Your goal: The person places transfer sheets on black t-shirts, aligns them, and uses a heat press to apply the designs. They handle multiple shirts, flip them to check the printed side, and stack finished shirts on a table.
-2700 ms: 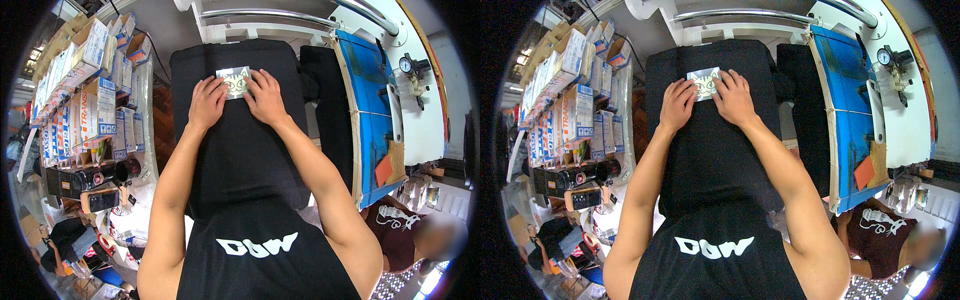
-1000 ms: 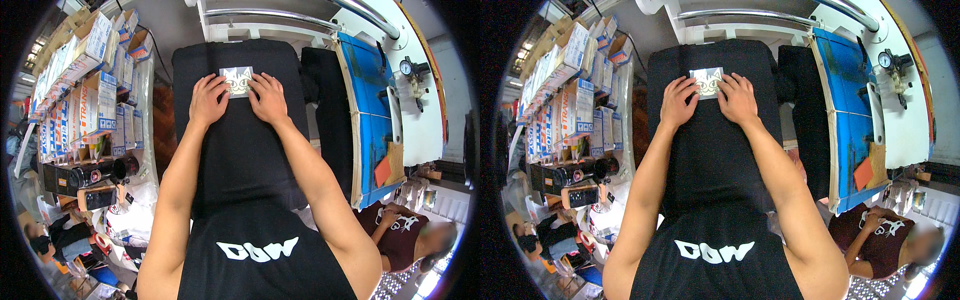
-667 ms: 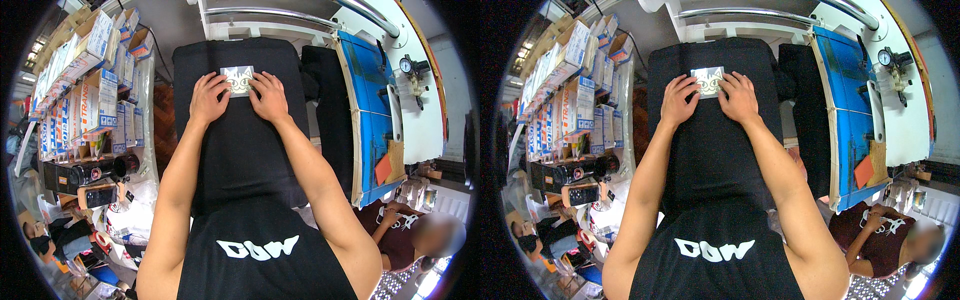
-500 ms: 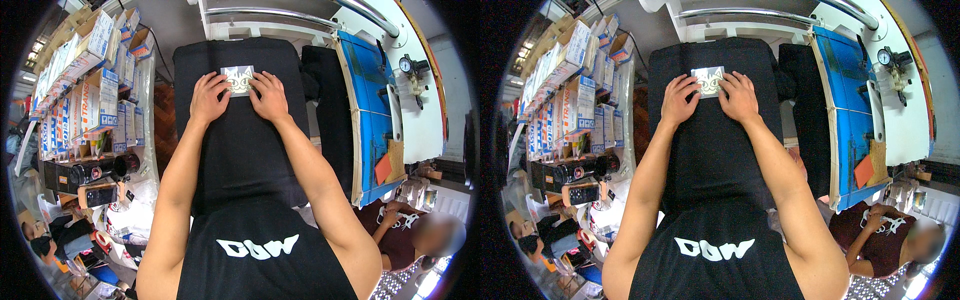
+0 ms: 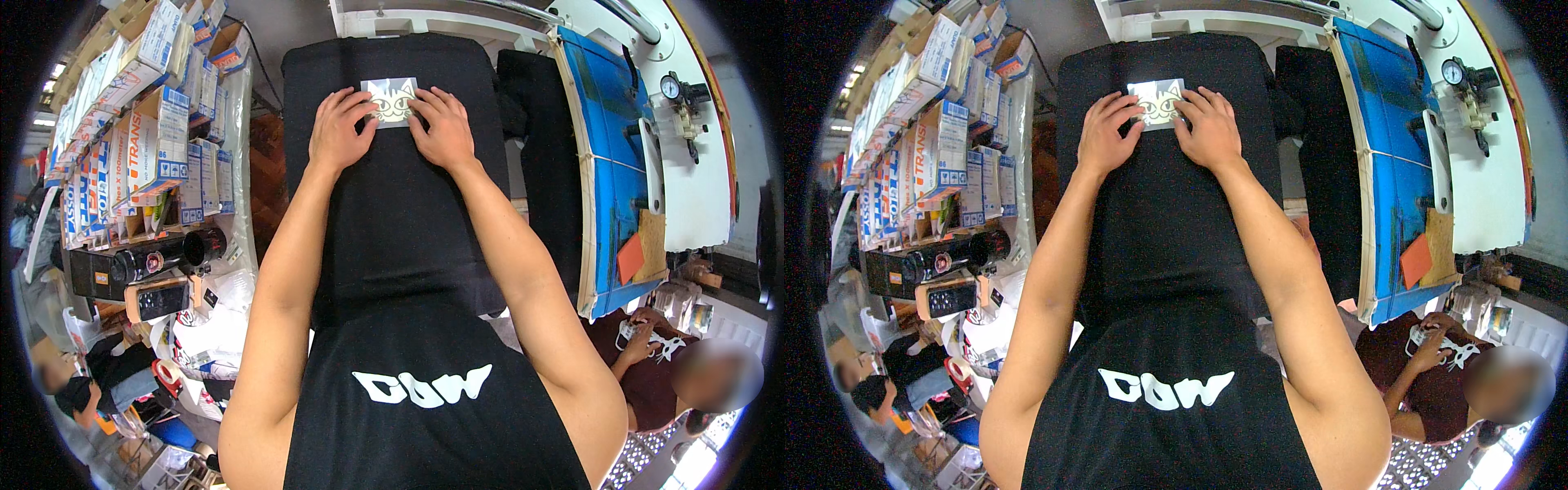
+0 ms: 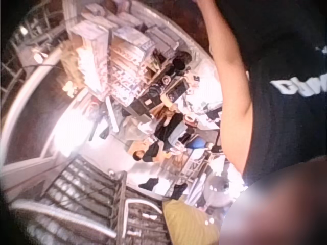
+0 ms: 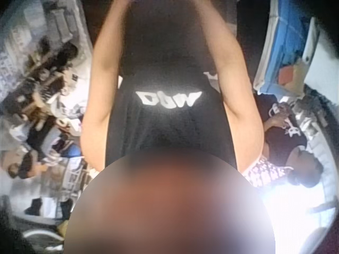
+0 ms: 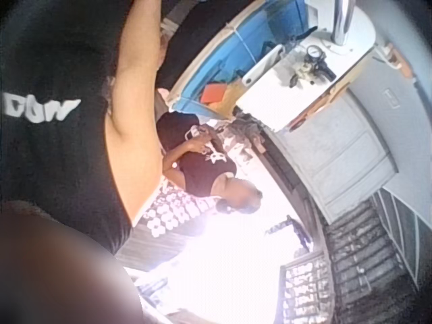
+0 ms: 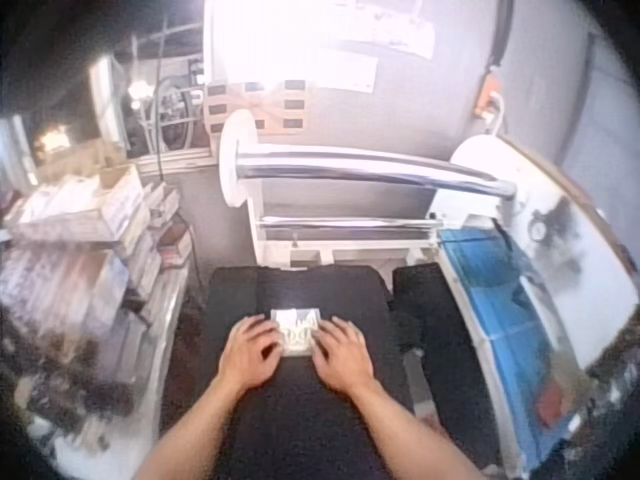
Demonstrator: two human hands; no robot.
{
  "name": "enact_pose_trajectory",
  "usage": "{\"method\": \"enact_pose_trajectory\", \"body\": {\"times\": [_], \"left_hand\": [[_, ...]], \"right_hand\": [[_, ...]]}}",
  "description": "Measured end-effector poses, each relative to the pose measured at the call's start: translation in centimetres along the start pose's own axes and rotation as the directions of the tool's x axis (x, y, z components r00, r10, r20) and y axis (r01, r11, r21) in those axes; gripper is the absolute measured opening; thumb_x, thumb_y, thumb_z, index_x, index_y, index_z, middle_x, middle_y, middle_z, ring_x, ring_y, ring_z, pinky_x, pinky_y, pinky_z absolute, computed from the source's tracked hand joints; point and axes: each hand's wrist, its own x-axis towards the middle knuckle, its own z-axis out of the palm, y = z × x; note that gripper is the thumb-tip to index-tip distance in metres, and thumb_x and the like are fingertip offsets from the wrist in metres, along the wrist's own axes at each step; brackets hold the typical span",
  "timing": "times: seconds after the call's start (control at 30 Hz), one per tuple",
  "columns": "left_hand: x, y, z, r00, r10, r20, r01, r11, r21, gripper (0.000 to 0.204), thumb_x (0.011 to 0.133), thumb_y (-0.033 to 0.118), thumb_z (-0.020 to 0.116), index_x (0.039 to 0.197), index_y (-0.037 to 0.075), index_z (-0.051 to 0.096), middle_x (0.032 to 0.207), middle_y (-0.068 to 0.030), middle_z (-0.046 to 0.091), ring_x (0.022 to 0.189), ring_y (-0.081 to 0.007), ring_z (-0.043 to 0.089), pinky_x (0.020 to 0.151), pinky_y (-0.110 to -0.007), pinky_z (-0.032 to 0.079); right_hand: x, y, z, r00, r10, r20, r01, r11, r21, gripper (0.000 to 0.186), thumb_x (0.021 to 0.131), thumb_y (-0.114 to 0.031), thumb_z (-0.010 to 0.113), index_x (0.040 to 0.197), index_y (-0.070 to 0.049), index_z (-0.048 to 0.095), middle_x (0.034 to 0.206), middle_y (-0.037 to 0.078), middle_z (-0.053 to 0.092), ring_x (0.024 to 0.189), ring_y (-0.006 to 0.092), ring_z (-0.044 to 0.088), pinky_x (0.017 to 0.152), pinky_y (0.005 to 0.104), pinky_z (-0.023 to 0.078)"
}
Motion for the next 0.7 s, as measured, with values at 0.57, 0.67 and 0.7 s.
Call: {"method": "enact_pose_trajectory", "body": {"times": [0.57,0.67,0.7], "left_hand": [[0.09,0.11,-0.14,1.000,-0.015,0.014,0.015,1.000,-0.004,0.027,0.088,0.022,0.077,0.115,0.016,0.079,0.135,-0.0029,0.071,0.138,-0.0311,0.055,0.121,-0.050,0.036],[0.13,0.26,-0.23,1.000,-0.019,0.022,0.020,1.000,-0.005,0.027,0.089,0.023,0.076,0.115,0.016,0.079,0.135,-0.0028,0.070,0.139,-0.0310,0.054,0.121,-0.049,0.036],[0.13,0.30,-0.27,1.000,-0.013,0.017,0.013,1.000,-0.001,0.027,0.089,0.023,0.076,0.115,0.016,0.079,0.135,-0.0029,0.070,0.139,-0.0310,0.054,0.121,-0.049,0.036]], "right_hand": [[-0.03,-0.02,0.08,1.000,0.013,0.007,-0.013,1.000,-0.013,0.036,0.098,-0.029,0.067,0.130,-0.014,0.073,0.146,0.006,0.064,0.144,0.0310,0.049,0.124,0.0506,0.032],[-0.01,-0.03,0.13,1.000,0.015,0.008,-0.015,1.000,-0.019,0.036,0.098,-0.029,0.066,0.129,-0.014,0.073,0.146,0.006,0.064,0.144,0.0314,0.049,0.125,0.0513,0.031],[-0.01,-0.04,0.12,1.000,0.020,0.010,-0.020,0.999,-0.026,0.036,0.098,-0.029,0.066,0.129,-0.014,0.073,0.146,0.006,0.064,0.144,0.0315,0.049,0.125,0.0514,0.031]]}}
